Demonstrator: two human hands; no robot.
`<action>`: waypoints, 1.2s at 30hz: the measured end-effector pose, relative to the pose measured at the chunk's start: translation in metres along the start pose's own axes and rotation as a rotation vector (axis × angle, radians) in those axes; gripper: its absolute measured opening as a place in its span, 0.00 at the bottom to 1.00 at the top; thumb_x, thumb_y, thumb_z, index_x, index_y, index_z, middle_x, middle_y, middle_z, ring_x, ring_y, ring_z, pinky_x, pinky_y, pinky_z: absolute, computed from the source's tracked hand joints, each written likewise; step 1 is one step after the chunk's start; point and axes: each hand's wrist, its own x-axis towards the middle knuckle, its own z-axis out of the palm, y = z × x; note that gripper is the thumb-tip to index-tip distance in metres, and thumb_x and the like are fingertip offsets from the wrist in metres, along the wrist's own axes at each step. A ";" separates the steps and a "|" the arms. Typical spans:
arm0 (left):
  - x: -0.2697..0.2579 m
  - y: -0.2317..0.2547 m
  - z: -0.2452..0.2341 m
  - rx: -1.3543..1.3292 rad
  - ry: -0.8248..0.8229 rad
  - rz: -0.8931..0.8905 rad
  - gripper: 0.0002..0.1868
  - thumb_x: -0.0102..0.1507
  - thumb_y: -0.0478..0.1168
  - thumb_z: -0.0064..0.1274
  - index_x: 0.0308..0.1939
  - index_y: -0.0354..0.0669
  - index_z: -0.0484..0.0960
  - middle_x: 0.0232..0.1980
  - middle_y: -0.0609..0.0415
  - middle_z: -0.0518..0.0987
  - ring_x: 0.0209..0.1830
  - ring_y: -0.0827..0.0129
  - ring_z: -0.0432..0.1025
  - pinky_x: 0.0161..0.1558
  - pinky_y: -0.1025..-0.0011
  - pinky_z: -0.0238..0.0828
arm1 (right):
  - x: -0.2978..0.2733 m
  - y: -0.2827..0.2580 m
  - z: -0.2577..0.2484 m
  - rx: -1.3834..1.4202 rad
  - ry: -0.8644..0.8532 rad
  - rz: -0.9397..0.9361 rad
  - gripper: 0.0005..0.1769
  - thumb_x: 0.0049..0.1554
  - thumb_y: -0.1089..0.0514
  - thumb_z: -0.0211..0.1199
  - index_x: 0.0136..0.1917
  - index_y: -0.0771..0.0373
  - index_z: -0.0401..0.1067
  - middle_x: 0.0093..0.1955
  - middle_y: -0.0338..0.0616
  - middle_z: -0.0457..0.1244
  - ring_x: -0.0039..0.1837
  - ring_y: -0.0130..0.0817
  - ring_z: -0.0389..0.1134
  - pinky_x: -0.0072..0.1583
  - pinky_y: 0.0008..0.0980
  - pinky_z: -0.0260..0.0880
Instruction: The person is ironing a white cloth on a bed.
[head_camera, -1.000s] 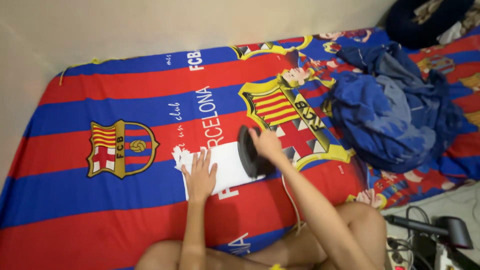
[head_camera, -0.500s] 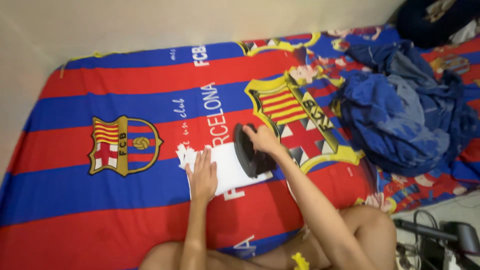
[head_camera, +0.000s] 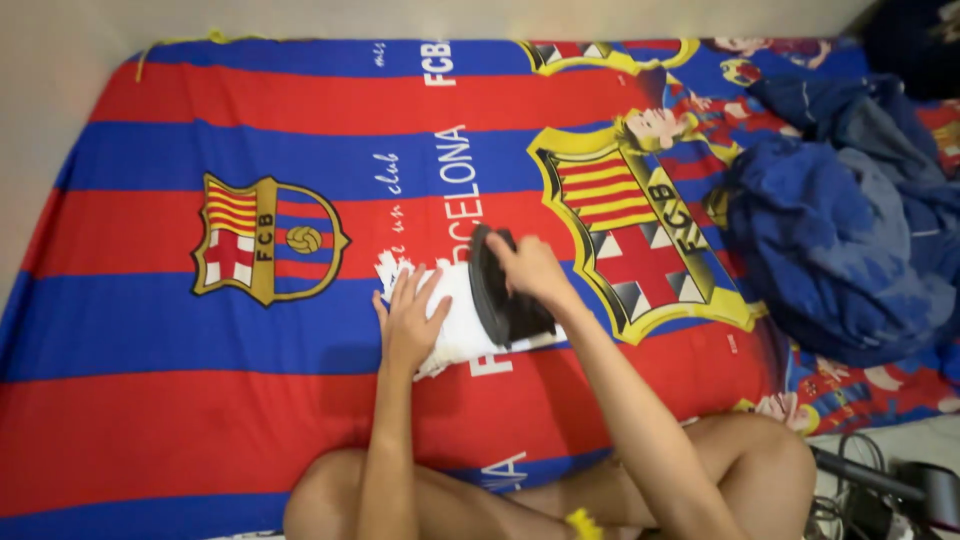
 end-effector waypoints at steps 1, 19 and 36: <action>0.001 -0.001 0.000 -0.015 -0.012 -0.017 0.28 0.66 0.58 0.48 0.70 0.60 0.73 0.77 0.53 0.65 0.81 0.58 0.49 0.73 0.34 0.24 | -0.016 -0.001 -0.001 -0.010 -0.035 -0.006 0.37 0.62 0.35 0.56 0.33 0.73 0.75 0.23 0.50 0.65 0.29 0.39 0.72 0.37 0.36 0.71; 0.005 -0.031 0.026 -0.215 -0.013 -0.070 0.31 0.72 0.44 0.37 0.80 0.46 0.55 0.80 0.49 0.58 0.83 0.60 0.47 0.77 0.43 0.25 | -0.049 -0.023 0.033 -0.121 -0.029 -0.002 0.38 0.61 0.33 0.53 0.31 0.70 0.76 0.22 0.49 0.65 0.26 0.40 0.70 0.35 0.38 0.70; -0.001 -0.051 0.004 -0.729 0.151 -0.133 0.37 0.64 0.30 0.55 0.77 0.43 0.62 0.79 0.40 0.63 0.82 0.56 0.55 0.74 0.67 0.55 | -0.020 -0.049 0.069 -0.215 -0.035 -0.033 0.42 0.62 0.32 0.52 0.28 0.73 0.76 0.23 0.53 0.66 0.27 0.44 0.71 0.37 0.39 0.73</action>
